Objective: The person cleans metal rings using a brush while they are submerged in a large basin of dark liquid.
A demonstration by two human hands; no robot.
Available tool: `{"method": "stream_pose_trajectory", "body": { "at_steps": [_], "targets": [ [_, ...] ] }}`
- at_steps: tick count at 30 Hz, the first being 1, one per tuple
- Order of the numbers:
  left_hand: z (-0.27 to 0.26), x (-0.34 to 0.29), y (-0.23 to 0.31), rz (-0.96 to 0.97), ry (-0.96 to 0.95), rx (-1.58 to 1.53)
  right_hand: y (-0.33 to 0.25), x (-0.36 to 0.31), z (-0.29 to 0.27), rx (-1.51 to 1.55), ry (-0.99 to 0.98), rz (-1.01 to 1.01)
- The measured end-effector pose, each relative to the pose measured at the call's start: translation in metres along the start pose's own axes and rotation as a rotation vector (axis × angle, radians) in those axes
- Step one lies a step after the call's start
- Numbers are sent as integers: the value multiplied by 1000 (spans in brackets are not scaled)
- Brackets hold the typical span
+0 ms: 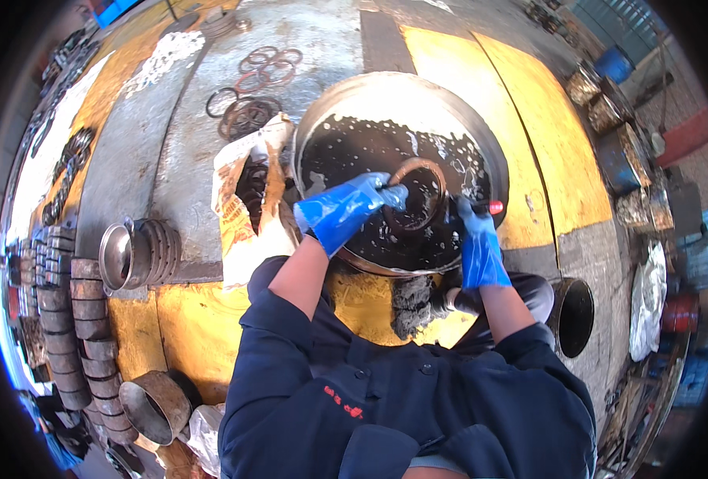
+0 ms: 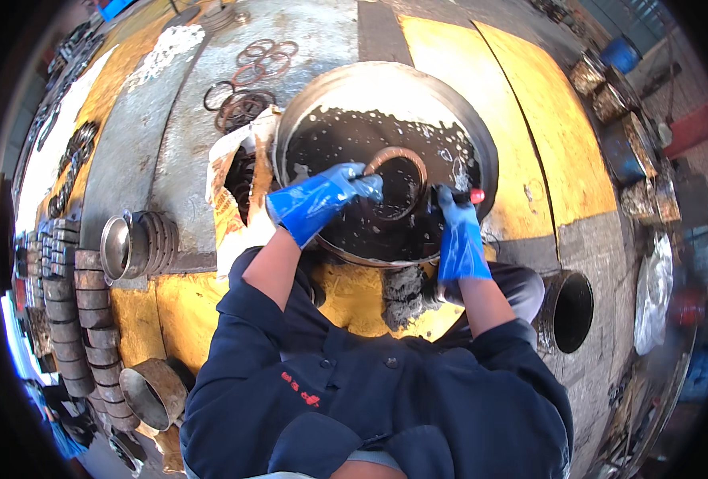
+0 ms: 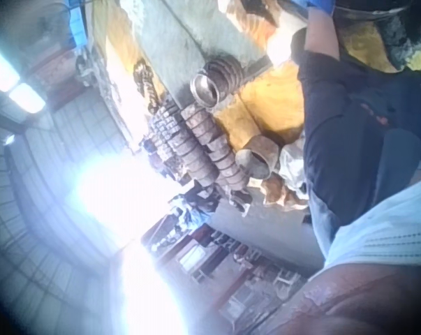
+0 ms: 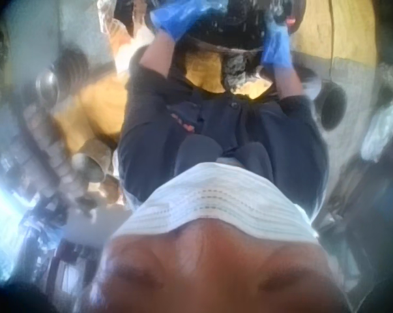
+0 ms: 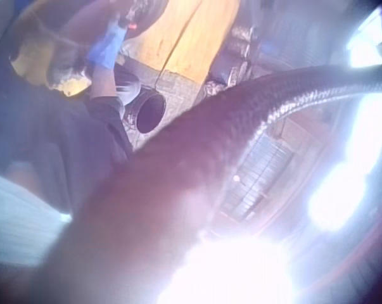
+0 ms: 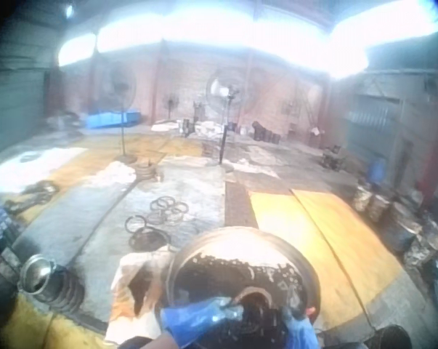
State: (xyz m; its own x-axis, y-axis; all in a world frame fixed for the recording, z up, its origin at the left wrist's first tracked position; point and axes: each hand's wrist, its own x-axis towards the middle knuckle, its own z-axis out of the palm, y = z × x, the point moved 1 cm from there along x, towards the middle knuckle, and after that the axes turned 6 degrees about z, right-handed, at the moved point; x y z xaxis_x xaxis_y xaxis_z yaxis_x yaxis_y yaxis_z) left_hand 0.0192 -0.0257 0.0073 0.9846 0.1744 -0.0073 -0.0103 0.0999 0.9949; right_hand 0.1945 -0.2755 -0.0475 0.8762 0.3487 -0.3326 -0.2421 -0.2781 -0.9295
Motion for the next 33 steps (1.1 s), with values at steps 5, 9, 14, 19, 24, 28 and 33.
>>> {"method": "stream_pose_trajectory", "body": {
  "at_steps": [5, 9, 14, 19, 24, 28, 33],
  "targets": [
    [-18, -26, 3, -24, -39, -112, 25, -35, 21, -516, -91, -454],
    [-22, -31, 12, -98, 98, -117, 13, -47, 30, -730, -70, -418],
    [-47, -7, 45, -29, 571, 52, 9, -53, 23, -696, 13, -435],
    [-100, 28, 92, 196, 674, -227, 8, -61, 28, -732, 86, -361],
    [-133, 43, 10, -128, 462, -18, -2, -69, 33, -651, 95, -411],
    [-139, 18, -61, -185, 377, 791, -16, -81, 53, -616, 42, -478],
    [-64, 47, -76, -295, 229, 1282, -3, -71, 28, -687, 96, -431]
  ]
}}
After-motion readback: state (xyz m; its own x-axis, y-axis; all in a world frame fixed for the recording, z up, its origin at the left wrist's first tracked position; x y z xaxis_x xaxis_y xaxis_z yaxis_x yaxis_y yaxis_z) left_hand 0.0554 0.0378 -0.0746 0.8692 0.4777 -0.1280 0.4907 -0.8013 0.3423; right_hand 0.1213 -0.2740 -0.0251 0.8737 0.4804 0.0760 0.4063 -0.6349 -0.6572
